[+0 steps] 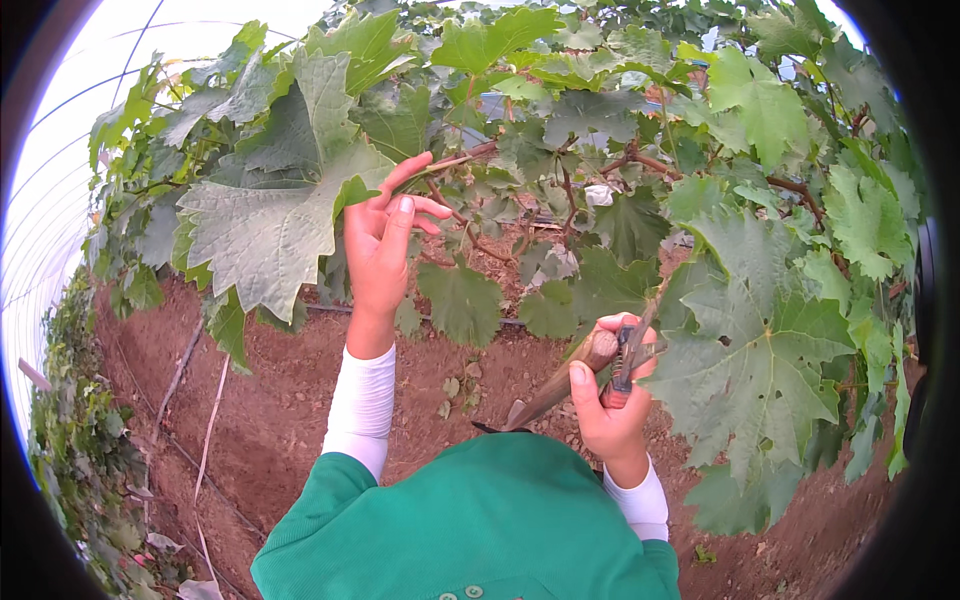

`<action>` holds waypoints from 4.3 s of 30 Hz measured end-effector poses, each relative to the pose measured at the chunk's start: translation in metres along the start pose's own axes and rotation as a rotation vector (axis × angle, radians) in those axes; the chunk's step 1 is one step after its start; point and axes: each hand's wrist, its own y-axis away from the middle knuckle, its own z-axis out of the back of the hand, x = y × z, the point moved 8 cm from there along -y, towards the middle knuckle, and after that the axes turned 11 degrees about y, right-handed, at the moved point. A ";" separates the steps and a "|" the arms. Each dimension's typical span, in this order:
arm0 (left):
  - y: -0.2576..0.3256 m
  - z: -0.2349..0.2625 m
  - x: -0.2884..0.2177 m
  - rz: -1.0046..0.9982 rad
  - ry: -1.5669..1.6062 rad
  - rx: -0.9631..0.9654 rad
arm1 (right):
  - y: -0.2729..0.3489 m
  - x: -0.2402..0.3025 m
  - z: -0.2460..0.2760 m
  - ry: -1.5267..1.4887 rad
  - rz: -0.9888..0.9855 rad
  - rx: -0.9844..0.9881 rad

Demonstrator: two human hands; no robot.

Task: The person uses pruning shears to cut leaves and small branches from grapevines inside a greenhouse. They move along the rows, repeatedly reaching up to snip foliage and drop it to the ground.

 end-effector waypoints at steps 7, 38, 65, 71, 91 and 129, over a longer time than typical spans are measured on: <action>-0.060 0.013 -0.009 0.040 -0.060 0.099 | -0.007 0.008 -0.001 0.036 0.090 0.029; -0.090 0.043 0.007 0.100 -0.008 0.258 | 0.006 0.012 -0.035 -0.092 -0.060 -0.152; -0.013 0.031 0.021 0.084 0.008 0.260 | 0.033 0.022 -0.067 -0.009 -0.005 -0.293; 0.041 0.059 0.000 -0.112 -0.205 0.532 | 0.029 0.026 -0.083 -0.056 -0.006 -0.283; 0.013 0.317 0.001 -0.032 -0.626 -0.376 | 0.027 0.017 -0.082 -0.073 -0.002 -0.296; 0.046 0.345 0.029 -0.032 -1.072 -0.373 | 0.019 -0.002 -0.074 -0.041 -0.050 -0.291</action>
